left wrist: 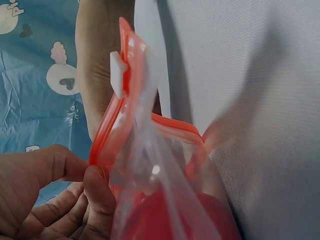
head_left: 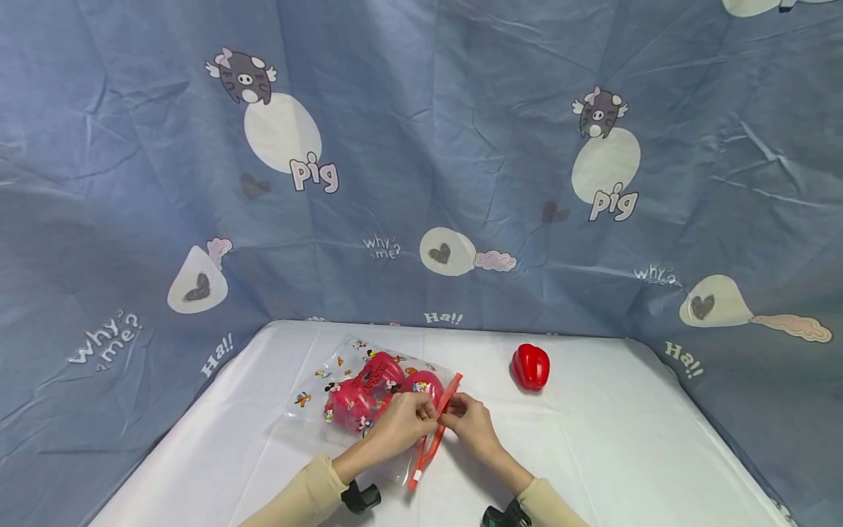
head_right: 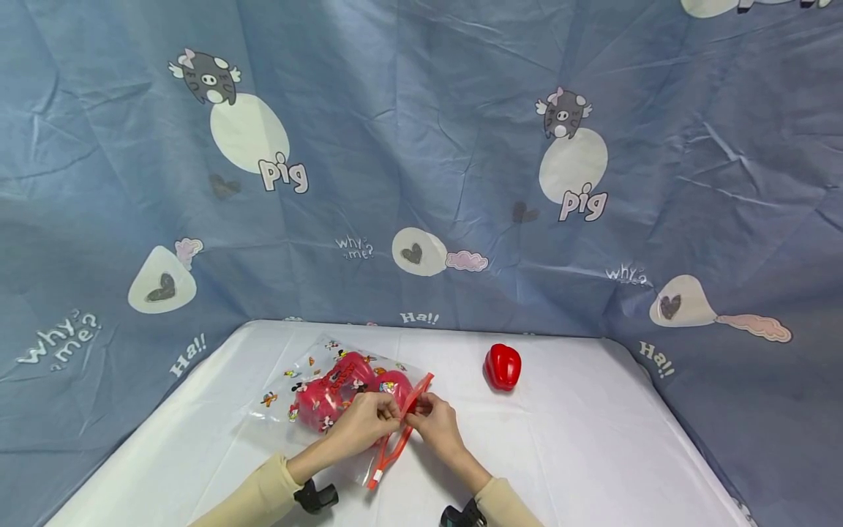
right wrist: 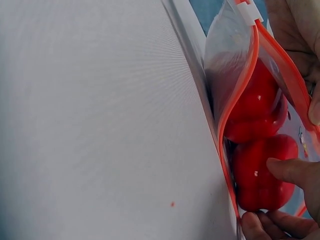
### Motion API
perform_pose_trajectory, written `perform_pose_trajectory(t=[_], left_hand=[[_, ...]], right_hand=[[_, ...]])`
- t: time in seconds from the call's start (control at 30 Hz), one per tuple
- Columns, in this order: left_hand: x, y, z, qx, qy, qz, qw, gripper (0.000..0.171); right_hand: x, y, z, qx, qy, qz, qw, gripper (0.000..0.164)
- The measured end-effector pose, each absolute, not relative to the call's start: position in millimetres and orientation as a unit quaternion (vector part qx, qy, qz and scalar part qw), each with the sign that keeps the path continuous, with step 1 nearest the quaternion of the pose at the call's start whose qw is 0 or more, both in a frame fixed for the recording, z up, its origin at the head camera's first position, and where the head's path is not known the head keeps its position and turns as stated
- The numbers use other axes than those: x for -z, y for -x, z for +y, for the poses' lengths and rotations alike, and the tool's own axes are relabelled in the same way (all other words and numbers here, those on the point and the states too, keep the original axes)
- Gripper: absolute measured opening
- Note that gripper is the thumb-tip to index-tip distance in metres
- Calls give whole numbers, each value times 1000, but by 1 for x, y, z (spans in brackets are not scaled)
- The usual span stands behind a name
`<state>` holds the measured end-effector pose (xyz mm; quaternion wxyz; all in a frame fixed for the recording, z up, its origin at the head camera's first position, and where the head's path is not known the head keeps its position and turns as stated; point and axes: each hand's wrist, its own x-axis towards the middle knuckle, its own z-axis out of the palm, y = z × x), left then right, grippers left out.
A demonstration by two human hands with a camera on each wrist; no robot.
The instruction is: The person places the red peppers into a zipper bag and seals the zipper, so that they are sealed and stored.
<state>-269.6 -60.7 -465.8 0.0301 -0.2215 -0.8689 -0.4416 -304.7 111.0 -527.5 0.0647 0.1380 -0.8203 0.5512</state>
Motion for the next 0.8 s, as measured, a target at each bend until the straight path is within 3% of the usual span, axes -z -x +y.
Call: perform_pose_trajectory(t=[0.37, 0.57, 0.8], left_hand=[[466, 270, -61, 442, 225, -868, 29, 9], [466, 270, -61, 442, 225, -868, 29, 12], [467, 271, -61, 440, 229, -868, 32, 13]], right_hand=[[526, 298, 118, -551, -188, -808, 97, 46], [523, 299, 123, -557, -140, -816, 59, 49], [521, 300, 126, -554, -128, -820, 64, 45]])
